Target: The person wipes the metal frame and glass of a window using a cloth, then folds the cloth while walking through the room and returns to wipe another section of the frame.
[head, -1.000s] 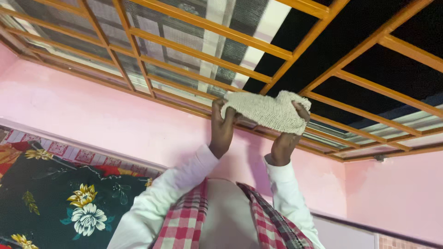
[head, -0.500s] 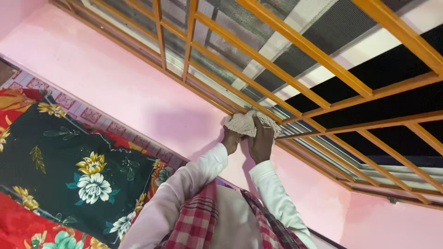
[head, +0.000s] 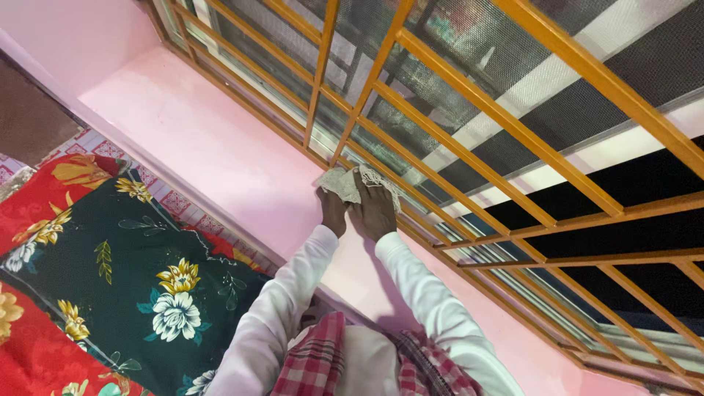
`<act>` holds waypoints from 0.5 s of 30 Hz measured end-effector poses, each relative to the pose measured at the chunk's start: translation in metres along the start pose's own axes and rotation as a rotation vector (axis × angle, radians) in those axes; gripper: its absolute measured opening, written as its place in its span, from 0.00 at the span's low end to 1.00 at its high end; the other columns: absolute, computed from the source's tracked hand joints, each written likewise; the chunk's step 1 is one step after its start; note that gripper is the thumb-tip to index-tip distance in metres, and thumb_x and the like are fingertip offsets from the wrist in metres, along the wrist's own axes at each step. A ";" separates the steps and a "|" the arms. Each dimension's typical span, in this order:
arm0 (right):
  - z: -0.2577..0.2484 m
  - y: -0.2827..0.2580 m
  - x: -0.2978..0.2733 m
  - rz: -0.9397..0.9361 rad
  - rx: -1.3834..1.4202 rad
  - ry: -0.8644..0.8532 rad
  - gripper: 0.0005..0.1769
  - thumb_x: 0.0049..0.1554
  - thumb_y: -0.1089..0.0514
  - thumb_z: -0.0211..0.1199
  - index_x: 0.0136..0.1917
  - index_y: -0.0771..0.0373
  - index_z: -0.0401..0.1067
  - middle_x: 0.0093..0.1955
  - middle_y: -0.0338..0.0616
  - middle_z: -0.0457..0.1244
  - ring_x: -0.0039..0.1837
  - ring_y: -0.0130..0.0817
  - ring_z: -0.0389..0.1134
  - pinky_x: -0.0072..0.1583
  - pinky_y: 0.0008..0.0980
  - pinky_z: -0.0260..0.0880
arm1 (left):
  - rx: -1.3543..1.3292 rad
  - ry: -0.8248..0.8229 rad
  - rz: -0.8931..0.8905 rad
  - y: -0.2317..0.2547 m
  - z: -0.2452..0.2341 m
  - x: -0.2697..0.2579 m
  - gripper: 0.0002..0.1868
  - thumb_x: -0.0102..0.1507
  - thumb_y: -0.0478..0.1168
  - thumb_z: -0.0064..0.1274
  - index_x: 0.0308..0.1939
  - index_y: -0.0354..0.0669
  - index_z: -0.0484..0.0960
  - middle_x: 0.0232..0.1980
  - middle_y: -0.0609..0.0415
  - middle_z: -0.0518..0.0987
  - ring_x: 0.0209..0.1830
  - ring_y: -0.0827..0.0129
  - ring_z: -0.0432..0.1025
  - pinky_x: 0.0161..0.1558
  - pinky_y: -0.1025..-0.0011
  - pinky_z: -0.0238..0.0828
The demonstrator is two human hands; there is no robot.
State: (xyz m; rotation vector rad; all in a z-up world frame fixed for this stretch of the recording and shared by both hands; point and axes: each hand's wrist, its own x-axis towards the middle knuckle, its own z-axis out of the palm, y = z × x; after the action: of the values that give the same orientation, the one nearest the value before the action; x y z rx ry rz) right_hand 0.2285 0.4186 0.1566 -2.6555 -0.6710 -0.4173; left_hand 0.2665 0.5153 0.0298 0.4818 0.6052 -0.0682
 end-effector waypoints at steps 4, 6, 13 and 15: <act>0.011 -0.028 0.035 0.122 0.021 -0.190 0.43 0.60 0.51 0.58 0.83 0.60 0.47 0.72 0.57 0.58 0.74 0.54 0.57 0.76 0.53 0.50 | 0.322 -0.129 0.456 0.077 0.017 -0.010 0.22 0.74 0.44 0.35 0.72 0.45 0.59 0.69 0.49 0.68 0.69 0.60 0.64 0.69 0.61 0.61; 0.005 -0.042 0.031 0.120 0.020 -0.114 0.41 0.62 0.54 0.57 0.84 0.59 0.49 0.72 0.56 0.59 0.75 0.54 0.57 0.77 0.54 0.49 | 0.448 -0.190 0.560 0.102 0.024 -0.034 0.21 0.75 0.42 0.34 0.71 0.43 0.60 0.69 0.49 0.67 0.71 0.61 0.62 0.71 0.63 0.57; -0.021 -0.051 0.028 0.086 0.002 0.100 0.38 0.57 0.57 0.59 0.78 0.62 0.54 0.75 0.61 0.56 0.78 0.59 0.51 0.79 0.63 0.39 | 0.671 -0.586 1.089 0.157 0.101 -0.090 0.17 0.76 0.35 0.36 0.70 0.42 0.65 0.72 0.46 0.68 0.77 0.57 0.62 0.80 0.62 0.53; -0.019 -0.040 0.038 0.134 -0.034 0.156 0.30 0.62 0.56 0.59 0.76 0.62 0.58 0.74 0.58 0.57 0.79 0.57 0.52 0.83 0.63 0.41 | 0.886 -0.633 1.180 0.154 0.119 -0.100 0.19 0.71 0.32 0.41 0.67 0.42 0.69 0.72 0.43 0.69 0.77 0.52 0.61 0.79 0.59 0.53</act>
State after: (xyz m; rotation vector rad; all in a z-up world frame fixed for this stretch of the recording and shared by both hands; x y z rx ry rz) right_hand 0.2370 0.4580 0.1987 -2.6458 -0.4394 -0.5939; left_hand 0.2783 0.5897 0.2352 1.5373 -0.4422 0.6416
